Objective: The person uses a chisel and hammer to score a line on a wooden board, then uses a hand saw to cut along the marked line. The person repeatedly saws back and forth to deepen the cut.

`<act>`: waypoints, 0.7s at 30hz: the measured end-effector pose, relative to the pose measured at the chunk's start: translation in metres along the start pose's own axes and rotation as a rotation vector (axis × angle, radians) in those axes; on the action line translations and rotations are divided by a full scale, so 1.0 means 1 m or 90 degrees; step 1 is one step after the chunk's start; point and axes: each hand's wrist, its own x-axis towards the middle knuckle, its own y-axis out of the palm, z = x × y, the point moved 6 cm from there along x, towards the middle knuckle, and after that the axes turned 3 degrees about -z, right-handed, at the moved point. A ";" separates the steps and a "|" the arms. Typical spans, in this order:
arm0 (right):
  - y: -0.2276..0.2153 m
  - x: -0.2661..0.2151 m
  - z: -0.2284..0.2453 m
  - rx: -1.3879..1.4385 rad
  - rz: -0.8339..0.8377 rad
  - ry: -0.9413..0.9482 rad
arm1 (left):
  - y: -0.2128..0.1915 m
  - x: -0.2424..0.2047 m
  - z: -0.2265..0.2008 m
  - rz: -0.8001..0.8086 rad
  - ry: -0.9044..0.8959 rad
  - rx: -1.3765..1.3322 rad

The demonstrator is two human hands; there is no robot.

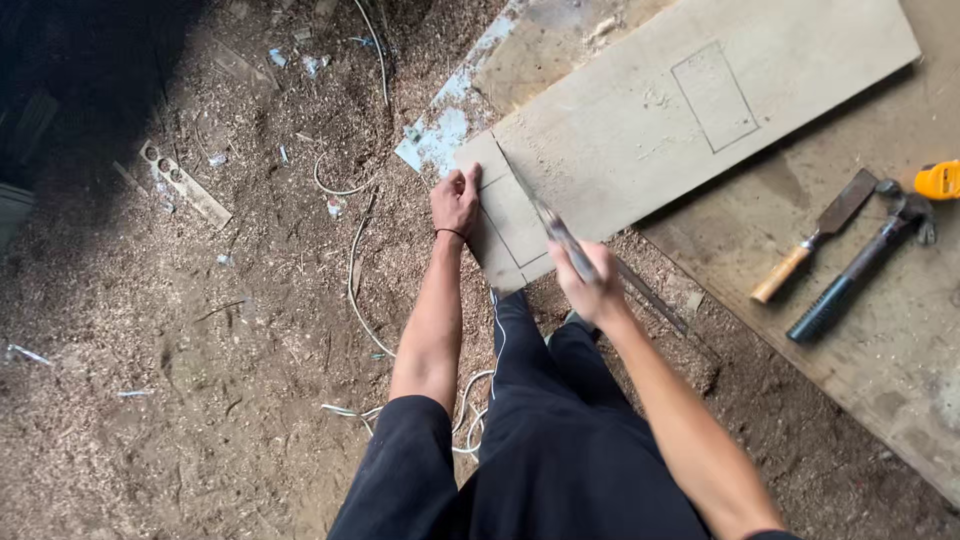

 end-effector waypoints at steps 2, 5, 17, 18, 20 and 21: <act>-0.034 -0.058 0.022 0.031 -0.048 -0.108 | -0.002 0.001 -0.002 0.004 -0.014 -0.029; -0.050 -0.081 0.053 -0.035 -0.085 -0.146 | -0.003 -0.002 0.001 0.019 -0.055 -0.047; -0.048 -0.095 0.002 0.000 -0.069 -0.126 | -0.008 0.005 -0.015 0.026 -0.024 -0.026; -0.044 -0.100 -0.008 0.002 -0.058 -0.089 | -0.010 -0.002 -0.013 0.027 -0.024 -0.053; -0.029 -0.070 -0.018 0.002 -0.041 -0.029 | -0.009 -0.004 -0.013 0.028 -0.024 -0.106; -0.013 -0.037 -0.015 0.057 -0.050 -0.071 | -0.006 -0.002 -0.013 0.031 -0.027 -0.128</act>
